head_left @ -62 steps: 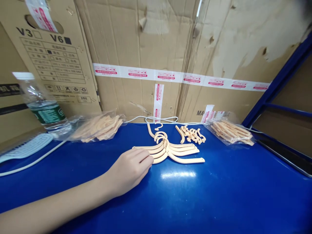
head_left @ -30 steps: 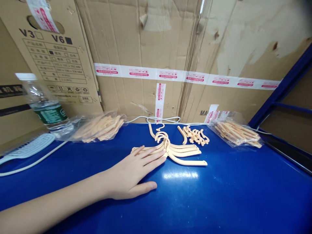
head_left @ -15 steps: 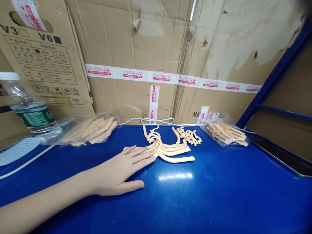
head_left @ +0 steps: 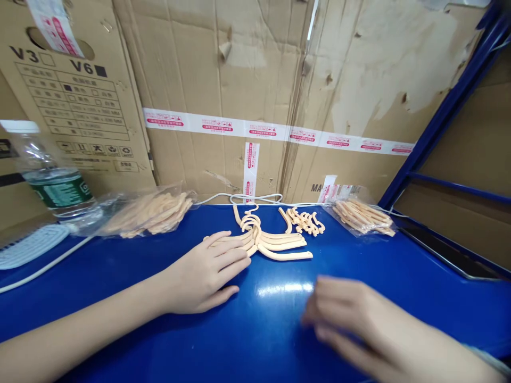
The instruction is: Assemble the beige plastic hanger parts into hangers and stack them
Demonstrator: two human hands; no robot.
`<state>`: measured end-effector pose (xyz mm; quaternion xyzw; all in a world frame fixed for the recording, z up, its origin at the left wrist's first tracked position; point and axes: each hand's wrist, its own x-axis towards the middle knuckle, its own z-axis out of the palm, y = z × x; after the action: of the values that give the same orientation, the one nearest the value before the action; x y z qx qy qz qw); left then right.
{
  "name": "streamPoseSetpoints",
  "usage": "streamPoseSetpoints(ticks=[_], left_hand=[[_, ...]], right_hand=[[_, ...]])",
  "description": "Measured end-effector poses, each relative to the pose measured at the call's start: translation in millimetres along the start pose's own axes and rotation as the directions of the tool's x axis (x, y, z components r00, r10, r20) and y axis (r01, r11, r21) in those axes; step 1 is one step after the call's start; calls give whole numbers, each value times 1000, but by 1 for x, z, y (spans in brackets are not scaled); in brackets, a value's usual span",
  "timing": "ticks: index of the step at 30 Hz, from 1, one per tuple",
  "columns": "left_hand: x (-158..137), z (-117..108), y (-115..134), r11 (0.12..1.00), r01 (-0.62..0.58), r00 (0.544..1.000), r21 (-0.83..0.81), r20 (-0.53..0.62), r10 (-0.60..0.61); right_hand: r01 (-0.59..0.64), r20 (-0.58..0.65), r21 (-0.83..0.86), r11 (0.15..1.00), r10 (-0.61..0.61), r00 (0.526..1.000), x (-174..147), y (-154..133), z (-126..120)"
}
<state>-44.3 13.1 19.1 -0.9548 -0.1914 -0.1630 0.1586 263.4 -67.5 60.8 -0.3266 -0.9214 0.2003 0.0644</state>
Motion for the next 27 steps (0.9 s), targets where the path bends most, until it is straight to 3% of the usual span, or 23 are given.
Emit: streamPoseSetpoints(ticks=[3, 6, 10, 14, 18, 22, 27], left_hand=[[1, -1, 1, 998, -21, 997, 53, -68, 25], [1, 1, 1, 999, 0, 997, 43, -82, 4], [0, 1, -3, 998, 12, 997, 58, -81, -7], [5, -14, -19, 986, 82, 994, 145, -77, -72], [15, -34, -49, 925, 321, 938, 204, 65, -341], [28, -34, -78, 930, 323, 916, 174, 189, -354], [43, -12, -96, 949, 300, 902, 96, 294, -315]], right_hand=[[-54, -145, -276, 960, 14, 989, 30, 32, -10], [-49, -149, -355, 934, -4, 989, 47, 51, -11], [-83, -144, -405, 910, 26, 989, 50, 54, -17], [-94, -246, -421, 902, -14, 969, 62, 56, -30], [-78, -296, -452, 888, -67, 953, 98, 68, -46], [-75, -265, -458, 886, -55, 963, 149, 86, -58], [-61, -150, -484, 873, -15, 989, 203, 106, -62]])
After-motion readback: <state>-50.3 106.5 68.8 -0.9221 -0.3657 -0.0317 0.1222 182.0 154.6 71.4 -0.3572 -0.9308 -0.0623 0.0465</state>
